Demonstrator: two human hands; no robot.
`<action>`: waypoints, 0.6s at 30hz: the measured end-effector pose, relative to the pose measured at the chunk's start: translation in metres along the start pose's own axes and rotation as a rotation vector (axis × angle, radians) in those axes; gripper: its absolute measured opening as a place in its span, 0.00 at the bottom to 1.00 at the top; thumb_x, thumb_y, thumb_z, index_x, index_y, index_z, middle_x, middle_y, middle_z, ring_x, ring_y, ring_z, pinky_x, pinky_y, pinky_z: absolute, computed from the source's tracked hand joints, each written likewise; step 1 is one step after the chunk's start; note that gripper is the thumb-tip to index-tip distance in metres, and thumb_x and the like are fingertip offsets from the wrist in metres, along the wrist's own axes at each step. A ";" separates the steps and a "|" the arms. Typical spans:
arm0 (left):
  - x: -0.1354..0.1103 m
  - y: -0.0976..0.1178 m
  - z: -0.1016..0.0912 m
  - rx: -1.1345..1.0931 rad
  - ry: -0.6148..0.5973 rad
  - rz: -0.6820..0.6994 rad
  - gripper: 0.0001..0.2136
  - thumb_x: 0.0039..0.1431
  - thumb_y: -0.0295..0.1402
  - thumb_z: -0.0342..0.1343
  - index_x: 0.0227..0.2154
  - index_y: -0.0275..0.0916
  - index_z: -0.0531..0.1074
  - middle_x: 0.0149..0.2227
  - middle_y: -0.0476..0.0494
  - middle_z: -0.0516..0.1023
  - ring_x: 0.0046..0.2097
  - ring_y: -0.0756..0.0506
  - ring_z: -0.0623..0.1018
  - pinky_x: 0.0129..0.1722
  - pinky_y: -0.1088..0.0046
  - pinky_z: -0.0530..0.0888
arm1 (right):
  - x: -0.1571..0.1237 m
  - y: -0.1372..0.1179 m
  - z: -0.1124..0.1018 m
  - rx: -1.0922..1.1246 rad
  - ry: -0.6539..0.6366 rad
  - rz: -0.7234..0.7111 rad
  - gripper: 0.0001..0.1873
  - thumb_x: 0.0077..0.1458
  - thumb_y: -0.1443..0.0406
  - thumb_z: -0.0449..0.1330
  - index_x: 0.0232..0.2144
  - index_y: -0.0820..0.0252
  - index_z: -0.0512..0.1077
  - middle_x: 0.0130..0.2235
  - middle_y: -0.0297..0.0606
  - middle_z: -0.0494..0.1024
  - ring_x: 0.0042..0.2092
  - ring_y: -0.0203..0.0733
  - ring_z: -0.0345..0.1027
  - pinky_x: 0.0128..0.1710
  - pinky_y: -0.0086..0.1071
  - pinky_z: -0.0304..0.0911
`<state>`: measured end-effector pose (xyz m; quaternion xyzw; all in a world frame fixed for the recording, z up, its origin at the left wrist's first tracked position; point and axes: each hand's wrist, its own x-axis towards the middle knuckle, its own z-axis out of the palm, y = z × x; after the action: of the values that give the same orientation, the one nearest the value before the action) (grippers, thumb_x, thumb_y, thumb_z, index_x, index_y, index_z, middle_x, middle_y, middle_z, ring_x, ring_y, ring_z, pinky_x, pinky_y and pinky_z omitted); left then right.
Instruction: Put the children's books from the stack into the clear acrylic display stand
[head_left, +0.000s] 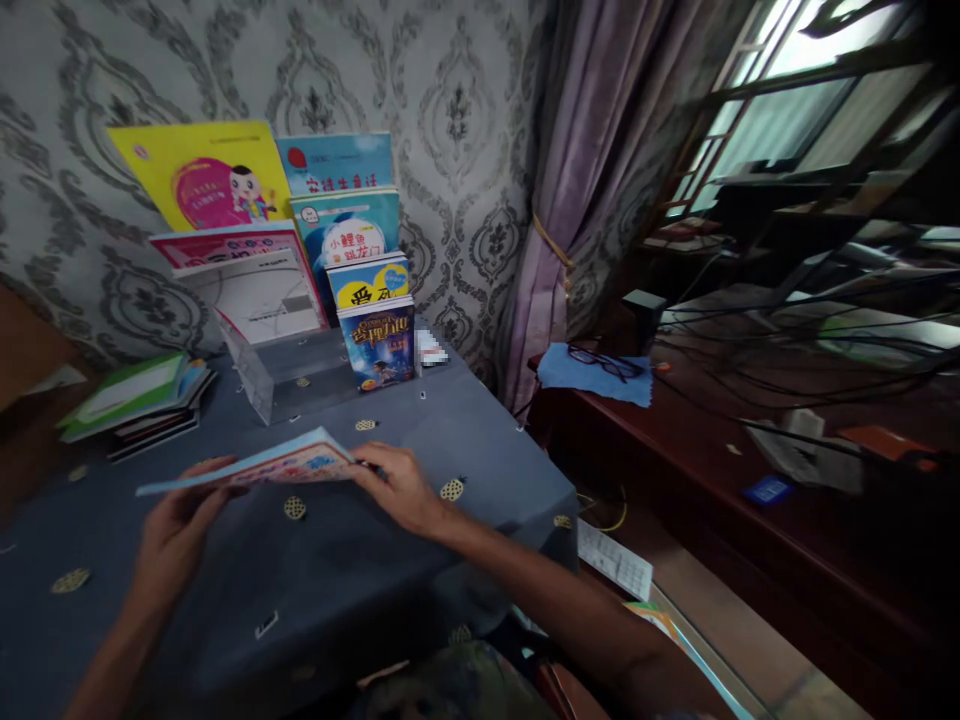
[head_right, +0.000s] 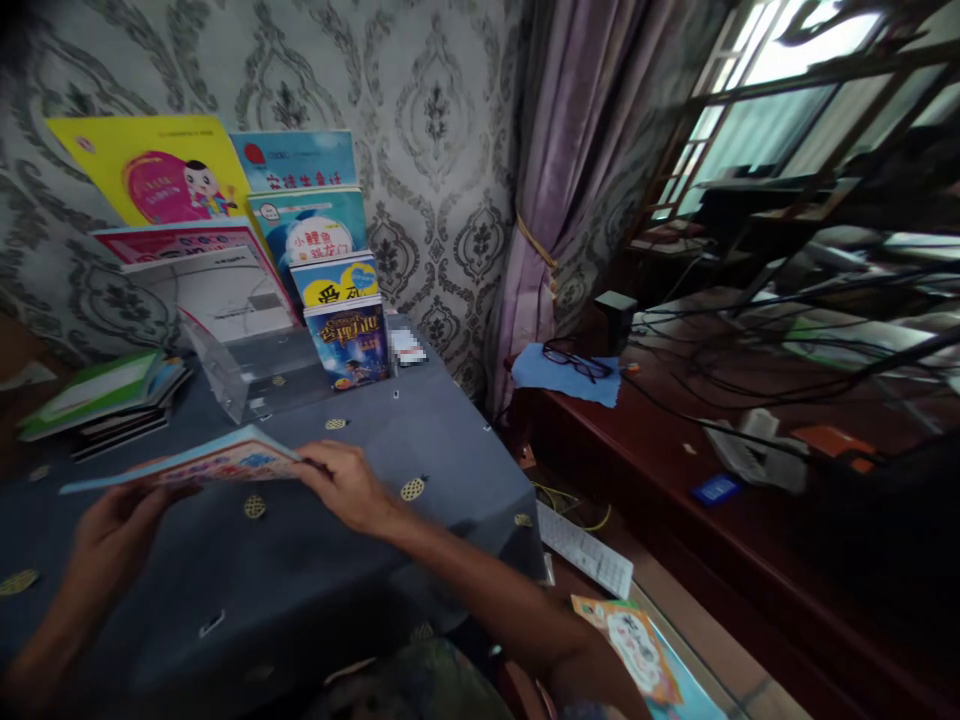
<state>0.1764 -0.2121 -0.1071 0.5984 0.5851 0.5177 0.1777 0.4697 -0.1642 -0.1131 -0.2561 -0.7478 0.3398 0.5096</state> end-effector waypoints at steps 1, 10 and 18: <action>0.006 0.004 0.009 -0.067 -0.004 -0.034 0.22 0.54 0.54 0.62 0.40 0.41 0.77 0.38 0.44 0.82 0.38 0.41 0.82 0.40 0.64 0.81 | 0.005 0.000 0.000 0.020 0.030 0.022 0.14 0.66 0.58 0.56 0.39 0.59 0.79 0.35 0.35 0.80 0.37 0.38 0.72 0.39 0.29 0.65; 0.028 0.030 0.027 -0.213 0.030 -0.066 0.22 0.56 0.51 0.59 0.46 0.39 0.69 0.24 0.55 0.72 0.22 0.51 0.69 0.20 0.77 0.67 | 0.047 0.014 0.000 0.194 0.168 0.175 0.19 0.60 0.51 0.56 0.25 0.58 0.69 0.23 0.29 0.65 0.26 0.34 0.58 0.25 0.26 0.54; 0.010 -0.013 0.036 -0.178 -0.171 -0.340 0.25 0.50 0.51 0.59 0.45 0.42 0.61 0.20 0.59 0.70 0.16 0.51 0.67 0.16 0.78 0.61 | 0.051 0.067 0.015 -0.224 -0.029 0.520 0.14 0.58 0.60 0.55 0.24 0.59 0.71 0.21 0.29 0.70 0.23 0.34 0.63 0.23 0.26 0.58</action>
<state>0.1969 -0.1855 -0.1281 0.5148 0.6125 0.4770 0.3637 0.4401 -0.0879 -0.1381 -0.4893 -0.6969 0.3780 0.3633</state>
